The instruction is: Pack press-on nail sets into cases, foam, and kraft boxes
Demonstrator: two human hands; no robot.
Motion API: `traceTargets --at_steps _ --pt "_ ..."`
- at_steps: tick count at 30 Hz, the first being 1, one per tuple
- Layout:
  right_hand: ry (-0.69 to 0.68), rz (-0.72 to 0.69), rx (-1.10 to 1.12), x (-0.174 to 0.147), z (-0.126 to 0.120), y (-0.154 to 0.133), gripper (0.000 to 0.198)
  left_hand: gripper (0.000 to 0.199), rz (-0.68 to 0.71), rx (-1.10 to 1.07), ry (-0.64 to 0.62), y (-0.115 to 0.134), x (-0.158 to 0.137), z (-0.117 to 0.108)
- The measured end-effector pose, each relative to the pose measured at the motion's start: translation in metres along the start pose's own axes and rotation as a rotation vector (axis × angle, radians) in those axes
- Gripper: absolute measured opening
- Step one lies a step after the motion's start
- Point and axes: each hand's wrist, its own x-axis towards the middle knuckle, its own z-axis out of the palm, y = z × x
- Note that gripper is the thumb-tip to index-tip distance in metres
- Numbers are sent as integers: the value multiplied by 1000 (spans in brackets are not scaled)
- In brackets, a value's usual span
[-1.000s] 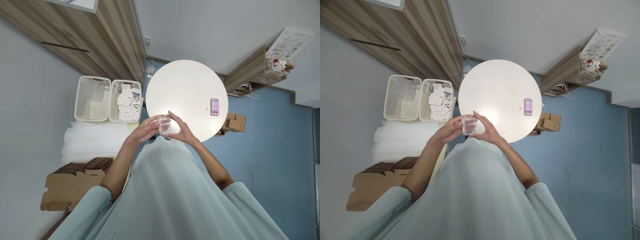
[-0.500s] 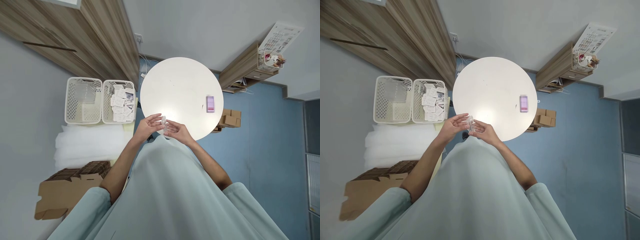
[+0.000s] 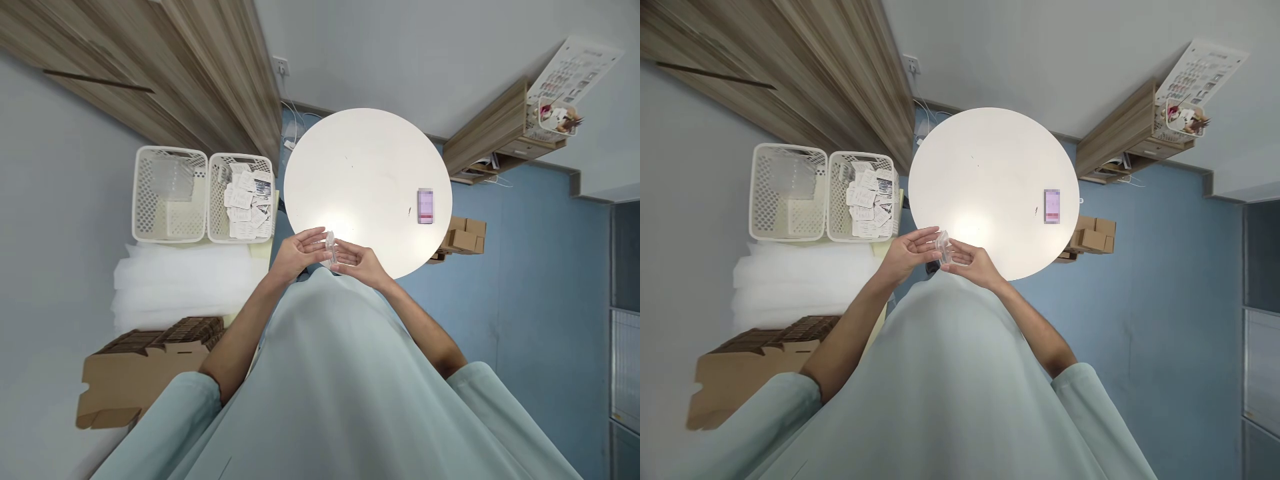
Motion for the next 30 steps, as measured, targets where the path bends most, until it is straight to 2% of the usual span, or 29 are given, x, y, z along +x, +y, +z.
traceTargets --at_steps 10,16,23,26,30 --pt "20 -40 -16 -3 3 -1 93 98 -14 1 -14 5 0 4" --pt "-39 -62 53 -9 -1 -13 91 96 3 -4 -37 13 -1 4" --pt "-85 -49 73 -12 -10 -21 84 89 -17 -127 -195 14 4 -10" --pt "-49 -53 68 -8 -15 -24 74 88 10 -171 -193 11 3 -12" --pt "108 -111 32 5 -16 -21 60 91 23 -146 -142 4 2 -13"
